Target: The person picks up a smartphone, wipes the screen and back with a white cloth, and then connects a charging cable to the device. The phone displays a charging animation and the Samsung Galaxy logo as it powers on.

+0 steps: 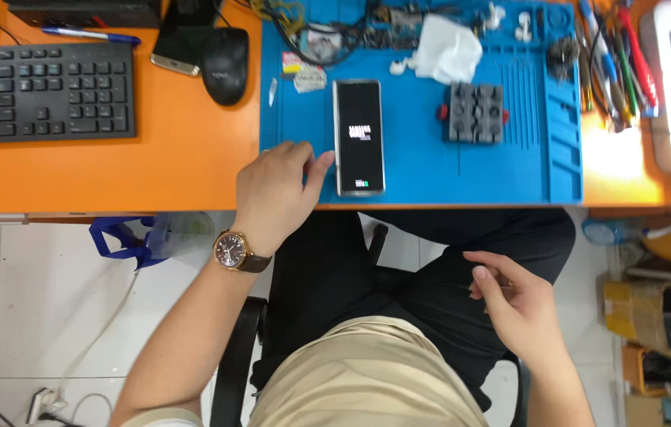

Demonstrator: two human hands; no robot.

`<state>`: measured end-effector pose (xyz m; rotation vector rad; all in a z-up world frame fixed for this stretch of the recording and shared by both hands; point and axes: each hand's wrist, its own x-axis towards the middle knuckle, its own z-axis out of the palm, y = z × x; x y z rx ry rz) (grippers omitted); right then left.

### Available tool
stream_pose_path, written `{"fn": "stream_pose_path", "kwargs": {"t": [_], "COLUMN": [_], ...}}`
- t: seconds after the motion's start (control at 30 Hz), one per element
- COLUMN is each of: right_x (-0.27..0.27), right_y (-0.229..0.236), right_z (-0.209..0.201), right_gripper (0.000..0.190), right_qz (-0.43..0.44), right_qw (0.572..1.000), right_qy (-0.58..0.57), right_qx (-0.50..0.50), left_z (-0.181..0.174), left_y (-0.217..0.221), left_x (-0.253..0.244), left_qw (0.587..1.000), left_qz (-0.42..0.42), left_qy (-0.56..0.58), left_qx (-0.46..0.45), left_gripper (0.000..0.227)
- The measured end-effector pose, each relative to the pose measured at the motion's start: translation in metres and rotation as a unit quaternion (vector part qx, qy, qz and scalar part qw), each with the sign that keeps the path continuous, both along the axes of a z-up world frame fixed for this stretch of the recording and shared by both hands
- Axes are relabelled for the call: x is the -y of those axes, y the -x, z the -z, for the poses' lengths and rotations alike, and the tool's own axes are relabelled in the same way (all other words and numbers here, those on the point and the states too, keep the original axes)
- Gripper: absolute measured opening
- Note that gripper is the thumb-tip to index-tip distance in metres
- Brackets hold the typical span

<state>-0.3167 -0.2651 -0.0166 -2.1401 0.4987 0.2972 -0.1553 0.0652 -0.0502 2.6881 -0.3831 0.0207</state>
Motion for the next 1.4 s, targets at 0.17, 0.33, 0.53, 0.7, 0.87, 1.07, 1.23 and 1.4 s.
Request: {"fn": "stream_pose_path", "kwargs": {"t": [0.17,0.33,0.53,0.7,0.87,1.07,1.23,1.4], "right_x": [-0.019,-0.037,-0.028,0.001,0.026,0.066,0.087,0.142], "right_y": [0.034,0.079,0.130,0.156,0.124,0.001,-0.134,-0.210], "right_z": [0.008,0.014,0.013,0.010,0.018,0.149,0.285,0.377], "right_gripper": [0.036,0.042,0.043,0.039,0.037,0.039,0.056,0.041], "right_qz": [-0.099,-0.361,-0.388,-0.310,-0.287,-0.307,-0.215,-0.378], "right_qw": [0.993,0.927,0.912,0.941,0.949,0.929,0.954,0.697], "right_qy": [0.028,0.097,0.128,0.135,0.069,-0.014,0.048,-0.607], "right_qx": [-0.065,-0.010,0.018,-0.005,-0.111,-0.206,-0.204,0.061], "left_z": [0.034,0.050,0.067,0.059,0.058,0.061,0.068,0.081], "left_y": [0.014,0.016,0.011,0.015,0.015,0.017,0.024,0.027], "left_x": [-0.001,-0.001,-0.017,-0.012,-0.008,-0.009,-0.013,-0.024], "left_qw": [0.981,0.943,0.926,0.931,0.931,0.949,0.952,0.955], "left_qz": [0.037,0.031,0.057,0.060,0.074,0.023,0.007,-0.015], "left_qy": [0.001,-0.025,-0.031,-0.065,-0.023,-0.084,-0.076,-0.098], "left_qx": [0.190,0.330,0.373,0.355,0.357,0.303,0.297,0.280], "left_gripper": [0.037,0.033,0.048,0.051,0.050,0.055,0.053,0.056]}}
